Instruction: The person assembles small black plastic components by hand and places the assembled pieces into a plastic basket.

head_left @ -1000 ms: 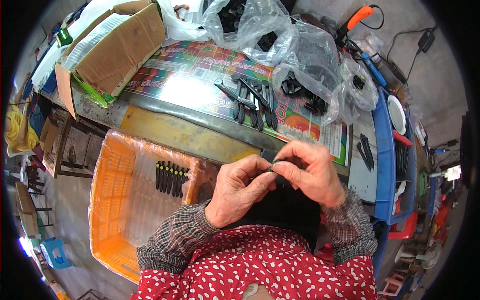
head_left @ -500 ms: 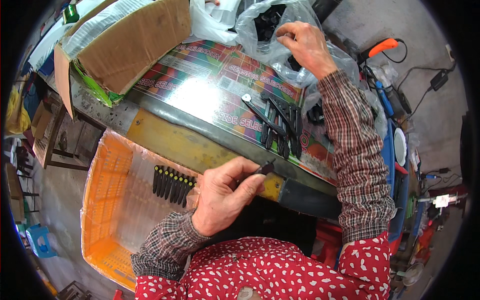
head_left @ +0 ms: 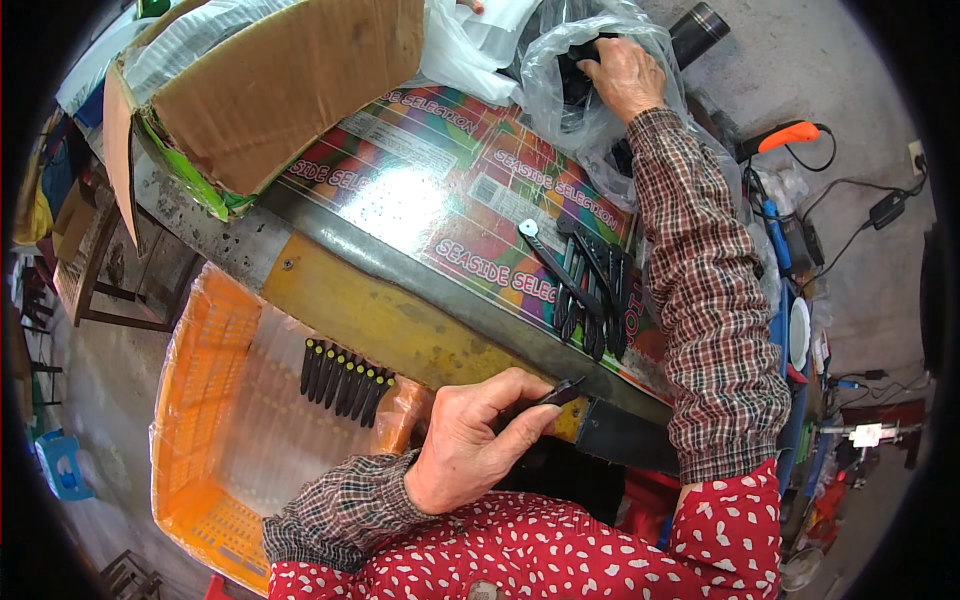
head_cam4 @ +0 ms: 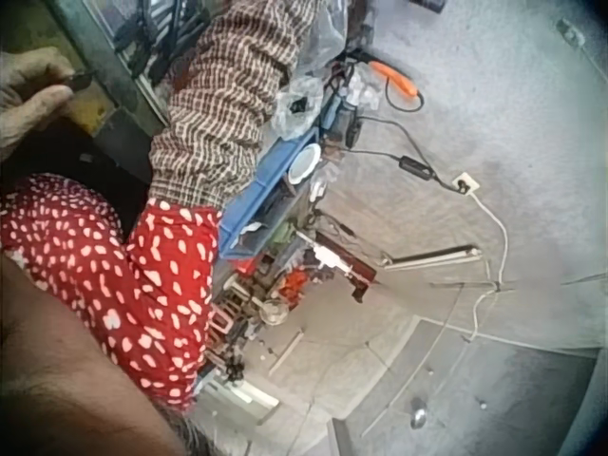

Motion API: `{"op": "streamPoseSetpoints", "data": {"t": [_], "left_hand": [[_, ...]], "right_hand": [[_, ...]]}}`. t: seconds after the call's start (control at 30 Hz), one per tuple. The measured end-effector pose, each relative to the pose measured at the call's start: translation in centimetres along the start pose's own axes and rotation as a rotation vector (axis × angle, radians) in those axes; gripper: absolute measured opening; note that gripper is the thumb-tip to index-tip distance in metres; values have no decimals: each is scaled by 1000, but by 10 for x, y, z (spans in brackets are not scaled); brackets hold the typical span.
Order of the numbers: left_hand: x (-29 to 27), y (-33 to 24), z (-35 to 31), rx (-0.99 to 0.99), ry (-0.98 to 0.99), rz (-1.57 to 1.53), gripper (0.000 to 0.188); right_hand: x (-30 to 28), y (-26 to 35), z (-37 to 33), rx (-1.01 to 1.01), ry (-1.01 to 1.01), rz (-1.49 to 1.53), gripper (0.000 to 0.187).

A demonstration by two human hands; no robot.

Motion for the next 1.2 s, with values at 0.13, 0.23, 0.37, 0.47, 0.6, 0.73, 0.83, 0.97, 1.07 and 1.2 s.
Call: {"op": "streamPoseSetpoints", "data": {"t": [0.13,0.23,0.37,0.47,0.6,0.73,0.83,0.97,1.07,1.2], "left_hand": [[1,-1,0,-6,10,5,10],[1,-1,0,-7,11,6,11],[1,2,-1,-5,11,-26,10],[1,4,-1,-5,11,-22,10],[2,5,0,-5,20,-23,10],[3,3,0,-8,18,-70,10],[3,4,0,-36,-2,-106,10],[3,3,-1,-45,-13,-94,9],[4,3,-3,-45,-17,-108,9],[7,8,-5,-46,36,-132,10]], "right_hand": [[5,2,-1,-18,-17,-7,25],[1,5,0,-18,26,0,25],[5,8,-3,24,111,13,29],[4,4,-6,70,84,50,30],[-5,7,-12,-16,4,65,28],[-2,6,-14,-1,79,59,22],[-12,7,-20,-17,33,78,17],[-36,6,-34,-31,-102,106,18],[-64,8,-52,-14,-132,104,18],[-105,27,-91,-93,-162,331,17]]}}
Point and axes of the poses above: each hand's wrist, its own z-axis towards the middle knuckle, its own x-axis out of the palm, y = z × x, the point moved 9 cm from there along z, towards the middle knuckle, and after that the axes turned 1 degree about y, right-handed, at the moved point
